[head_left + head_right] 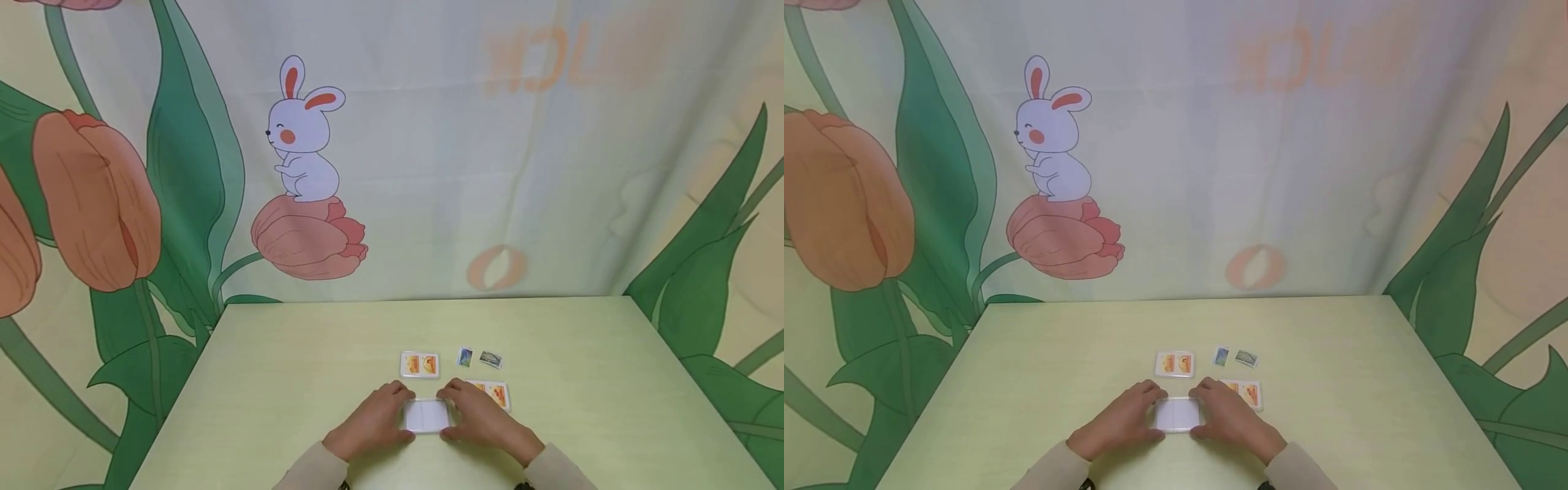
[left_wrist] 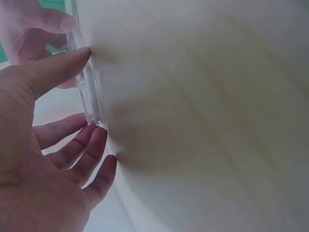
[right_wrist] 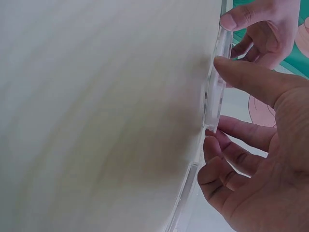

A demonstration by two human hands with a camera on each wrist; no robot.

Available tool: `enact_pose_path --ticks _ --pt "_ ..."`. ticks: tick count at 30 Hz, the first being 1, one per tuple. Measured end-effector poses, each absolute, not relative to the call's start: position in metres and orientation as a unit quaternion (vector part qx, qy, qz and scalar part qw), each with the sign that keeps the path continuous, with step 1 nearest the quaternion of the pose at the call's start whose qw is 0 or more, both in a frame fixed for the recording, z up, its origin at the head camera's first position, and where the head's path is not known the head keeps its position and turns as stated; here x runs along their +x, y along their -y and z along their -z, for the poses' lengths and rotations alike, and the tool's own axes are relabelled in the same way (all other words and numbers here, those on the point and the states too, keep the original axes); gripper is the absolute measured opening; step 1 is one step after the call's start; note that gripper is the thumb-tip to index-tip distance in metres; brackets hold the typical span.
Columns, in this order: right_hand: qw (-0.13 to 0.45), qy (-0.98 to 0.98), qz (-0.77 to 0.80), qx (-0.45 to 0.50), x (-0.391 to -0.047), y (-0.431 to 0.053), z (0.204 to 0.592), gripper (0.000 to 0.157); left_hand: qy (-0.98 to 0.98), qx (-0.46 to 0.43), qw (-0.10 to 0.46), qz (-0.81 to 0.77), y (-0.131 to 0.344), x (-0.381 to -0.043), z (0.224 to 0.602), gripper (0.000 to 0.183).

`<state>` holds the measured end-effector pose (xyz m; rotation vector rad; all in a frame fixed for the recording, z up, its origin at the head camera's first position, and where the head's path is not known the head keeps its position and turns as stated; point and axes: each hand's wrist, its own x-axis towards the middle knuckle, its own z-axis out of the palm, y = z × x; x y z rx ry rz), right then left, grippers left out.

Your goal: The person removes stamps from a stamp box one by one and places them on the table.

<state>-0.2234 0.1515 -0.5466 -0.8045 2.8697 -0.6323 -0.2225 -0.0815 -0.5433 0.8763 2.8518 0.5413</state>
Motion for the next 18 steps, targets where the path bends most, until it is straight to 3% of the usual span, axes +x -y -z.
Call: enact_pose_path --ticks 18 --pt "0.043 -0.945 0.192 -0.262 -0.2225 -0.1503 0.5494 0.061 -0.938 0.305 0.041 -0.160 0.0828 -0.2217 0.5435 0.060"
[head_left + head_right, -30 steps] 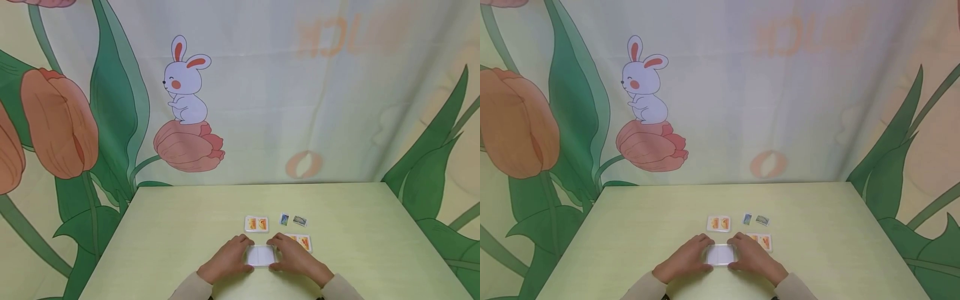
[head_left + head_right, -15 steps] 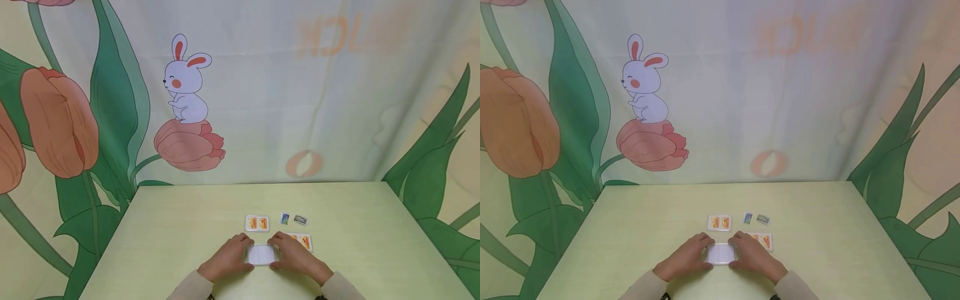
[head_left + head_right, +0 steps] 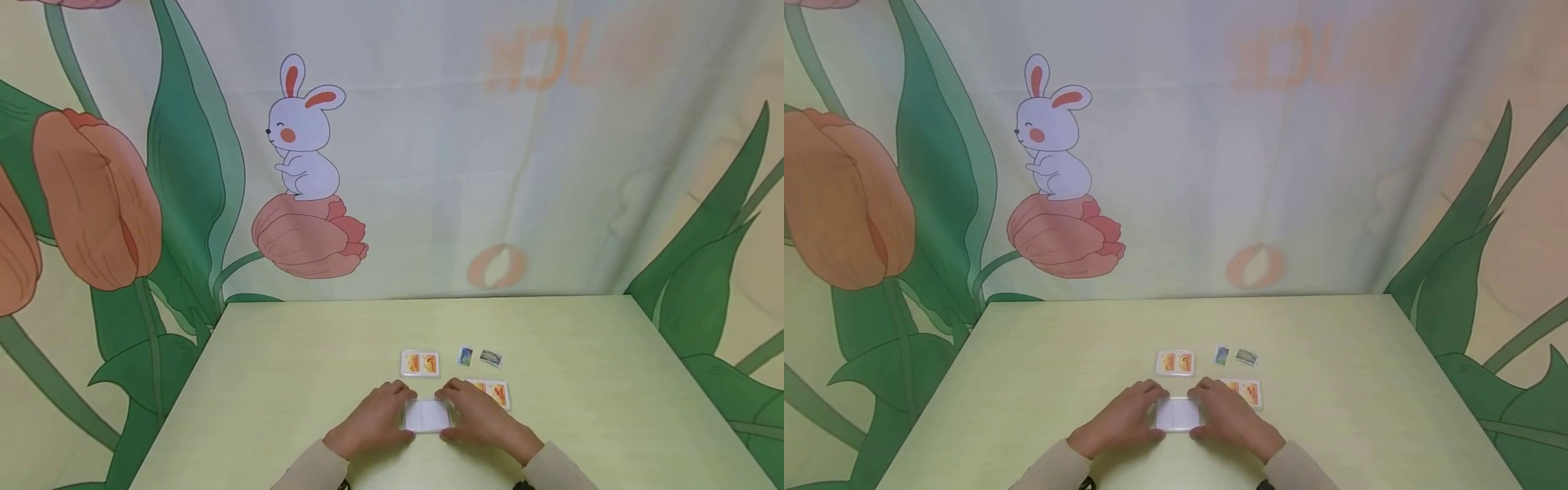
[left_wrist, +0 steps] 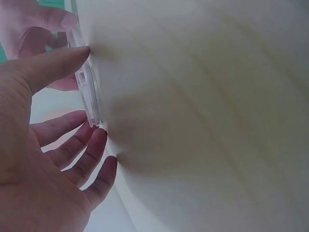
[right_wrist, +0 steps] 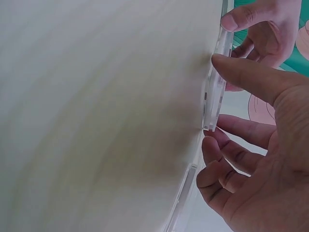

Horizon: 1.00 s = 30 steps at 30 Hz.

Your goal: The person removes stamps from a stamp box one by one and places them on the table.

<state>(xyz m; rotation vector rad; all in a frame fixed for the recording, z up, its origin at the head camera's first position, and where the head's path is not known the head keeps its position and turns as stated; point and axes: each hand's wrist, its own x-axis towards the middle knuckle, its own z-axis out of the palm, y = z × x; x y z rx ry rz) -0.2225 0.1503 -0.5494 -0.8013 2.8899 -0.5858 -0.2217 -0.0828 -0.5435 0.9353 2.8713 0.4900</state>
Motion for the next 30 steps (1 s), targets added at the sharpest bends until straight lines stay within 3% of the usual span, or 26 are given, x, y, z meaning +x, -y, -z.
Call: enact_pose_path --ticks 30 --pt "0.041 -0.945 0.190 -0.262 -0.2279 -0.1494 0.5511 0.057 -0.943 0.292 0.043 -0.151 0.0807 -0.2233 0.5469 0.057"
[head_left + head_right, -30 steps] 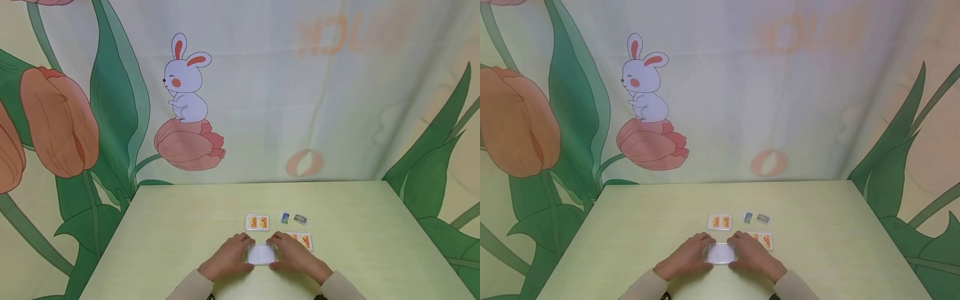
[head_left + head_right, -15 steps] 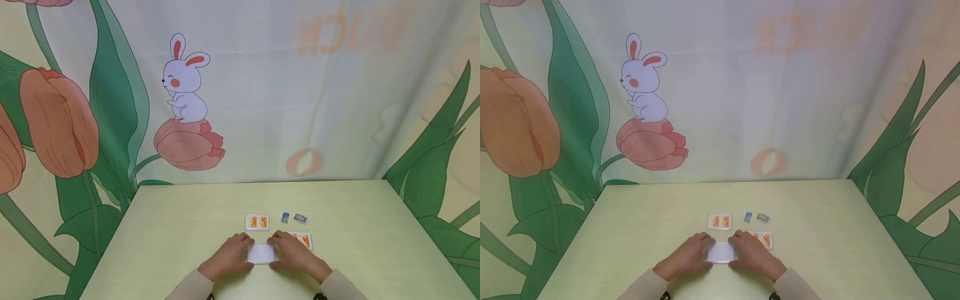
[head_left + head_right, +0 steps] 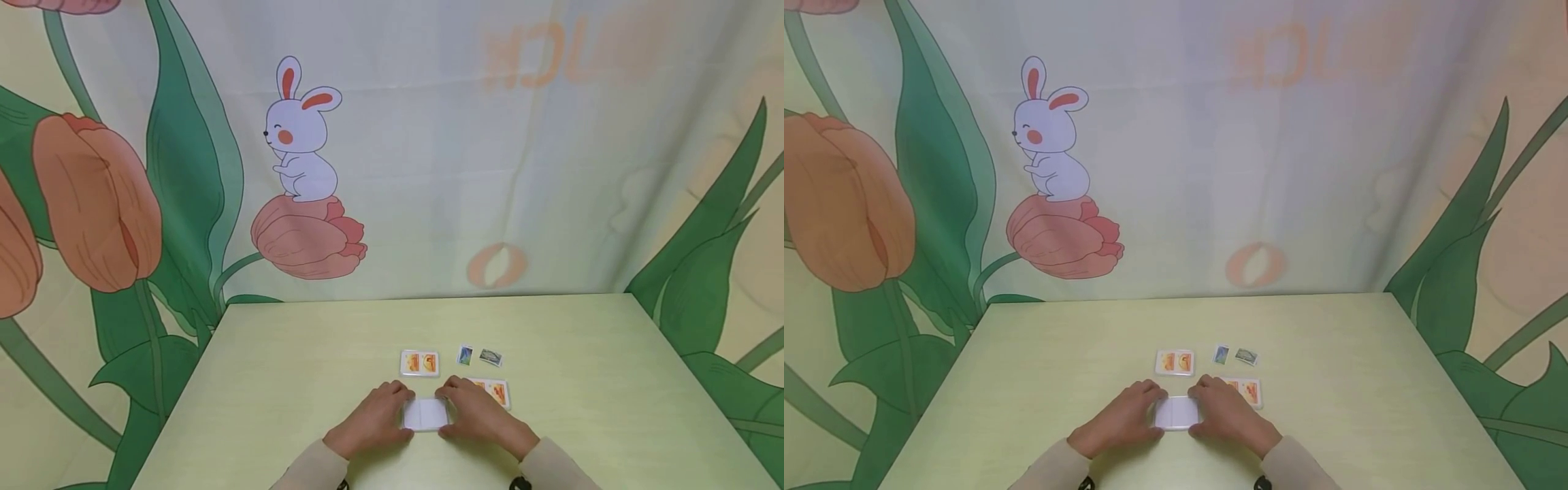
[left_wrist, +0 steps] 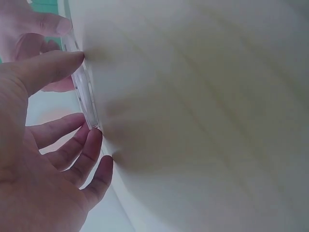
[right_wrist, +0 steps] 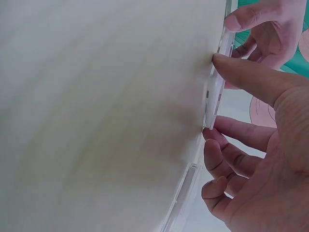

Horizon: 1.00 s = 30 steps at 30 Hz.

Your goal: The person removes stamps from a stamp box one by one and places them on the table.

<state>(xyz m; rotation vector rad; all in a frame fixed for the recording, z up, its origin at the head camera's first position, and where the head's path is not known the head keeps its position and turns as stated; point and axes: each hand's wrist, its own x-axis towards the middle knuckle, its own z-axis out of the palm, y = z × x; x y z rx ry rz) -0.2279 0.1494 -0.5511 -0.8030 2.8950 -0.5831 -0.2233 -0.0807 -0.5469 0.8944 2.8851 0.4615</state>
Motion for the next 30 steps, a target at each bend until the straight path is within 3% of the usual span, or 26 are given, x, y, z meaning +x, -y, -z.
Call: enact_pose_path --ticks 12,30 --pt "0.045 -0.941 0.197 -0.273 -0.234 -0.138 0.555 0.057 -0.943 0.284 0.053 -0.166 0.093 -0.222 0.545 0.059" --pt "0.050 -0.939 0.229 -0.253 -0.244 -0.081 0.556 0.060 -0.942 0.246 0.059 -0.219 0.145 -0.232 0.550 0.058"
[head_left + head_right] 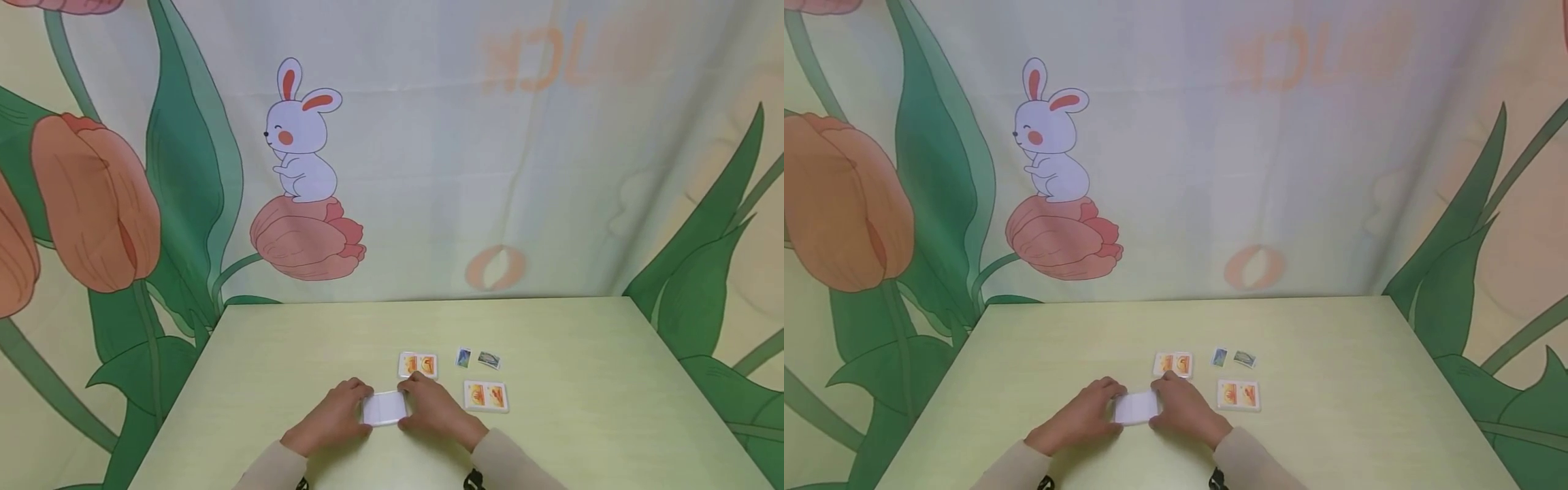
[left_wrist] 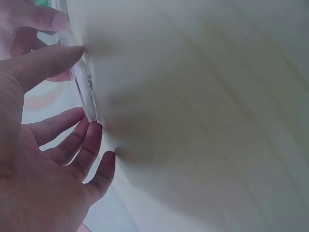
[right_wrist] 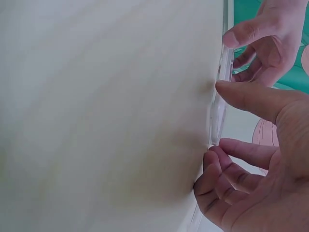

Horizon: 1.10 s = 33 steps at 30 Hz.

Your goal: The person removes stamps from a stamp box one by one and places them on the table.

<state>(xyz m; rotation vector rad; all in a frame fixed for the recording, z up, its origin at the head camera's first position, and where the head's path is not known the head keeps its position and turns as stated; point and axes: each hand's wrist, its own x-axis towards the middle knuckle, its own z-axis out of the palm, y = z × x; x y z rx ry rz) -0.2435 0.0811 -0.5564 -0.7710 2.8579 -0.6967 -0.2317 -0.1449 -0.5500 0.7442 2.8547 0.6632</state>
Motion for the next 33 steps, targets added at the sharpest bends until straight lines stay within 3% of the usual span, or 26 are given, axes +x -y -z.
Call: enact_pose_path --ticks 25,33 --pt "0.050 -0.932 0.268 -0.238 -0.267 -0.004 0.559 0.058 -0.954 0.171 0.038 -0.242 0.212 -0.232 0.547 0.053" --pt "0.059 -0.932 0.264 -0.242 -0.264 0.000 0.553 0.062 -0.952 0.169 0.040 -0.253 0.221 -0.232 0.548 0.057"
